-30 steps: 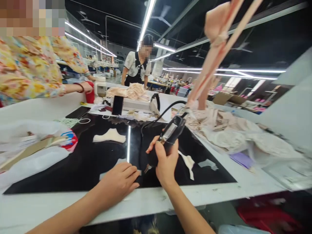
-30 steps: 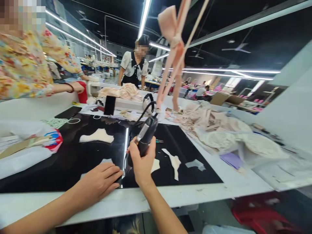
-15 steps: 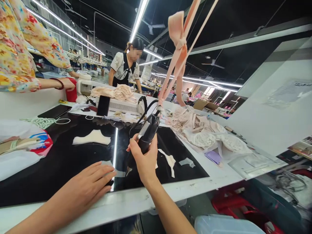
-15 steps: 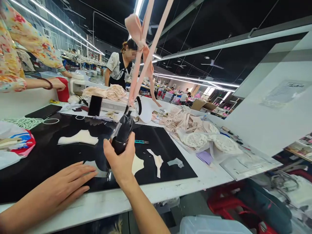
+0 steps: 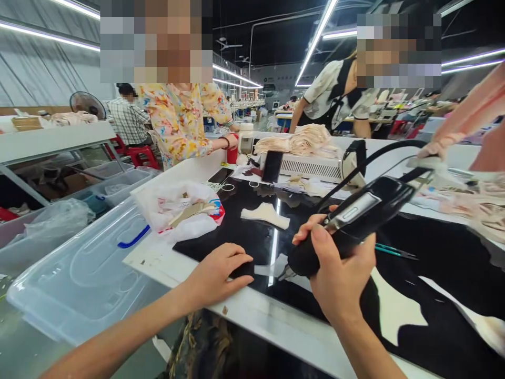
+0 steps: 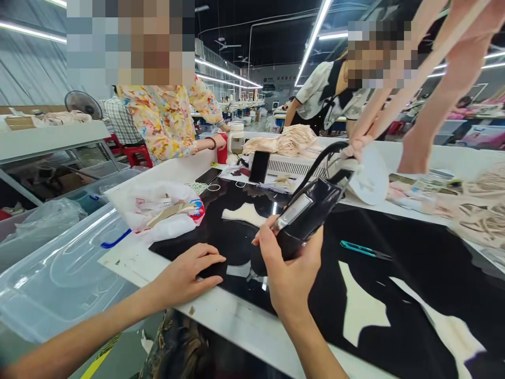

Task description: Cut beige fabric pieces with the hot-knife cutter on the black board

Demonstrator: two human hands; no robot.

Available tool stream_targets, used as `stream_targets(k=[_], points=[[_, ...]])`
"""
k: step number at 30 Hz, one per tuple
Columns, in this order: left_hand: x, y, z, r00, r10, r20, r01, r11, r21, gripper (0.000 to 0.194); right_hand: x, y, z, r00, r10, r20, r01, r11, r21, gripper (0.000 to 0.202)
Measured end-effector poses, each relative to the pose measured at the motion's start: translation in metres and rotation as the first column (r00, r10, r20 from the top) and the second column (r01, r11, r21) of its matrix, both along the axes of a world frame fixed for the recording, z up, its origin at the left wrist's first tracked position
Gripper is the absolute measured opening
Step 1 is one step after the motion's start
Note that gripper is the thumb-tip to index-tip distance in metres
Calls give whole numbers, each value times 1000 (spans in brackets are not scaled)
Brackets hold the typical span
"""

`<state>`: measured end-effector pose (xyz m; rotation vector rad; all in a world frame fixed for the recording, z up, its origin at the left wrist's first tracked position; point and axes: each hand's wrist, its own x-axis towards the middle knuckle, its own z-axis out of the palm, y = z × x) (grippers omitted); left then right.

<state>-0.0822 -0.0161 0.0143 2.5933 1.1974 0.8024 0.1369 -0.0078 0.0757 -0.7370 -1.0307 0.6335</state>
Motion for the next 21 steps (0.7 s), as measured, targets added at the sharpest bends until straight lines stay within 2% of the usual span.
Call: stream_targets(k=[3, 9, 15, 21], points=[[10, 2, -2, 999, -7, 40, 7, 1000, -18, 30, -13, 4, -1, 1000, 20, -12, -20, 1000, 20, 35], [22, 7, -6, 995, 11, 99, -5, 998, -64, 11, -24, 15, -7, 999, 23, -43, -21, 999, 40, 35], [21, 6, -9, 991, 16, 135, -3, 995, -97, 20, -27, 18, -10, 999, 11, -37, -10, 999, 39, 35], [22, 4, -8, 983, 14, 181, 11, 991, -137, 18, -32, 20, -12, 998, 30, -48, -28, 999, 36, 33]])
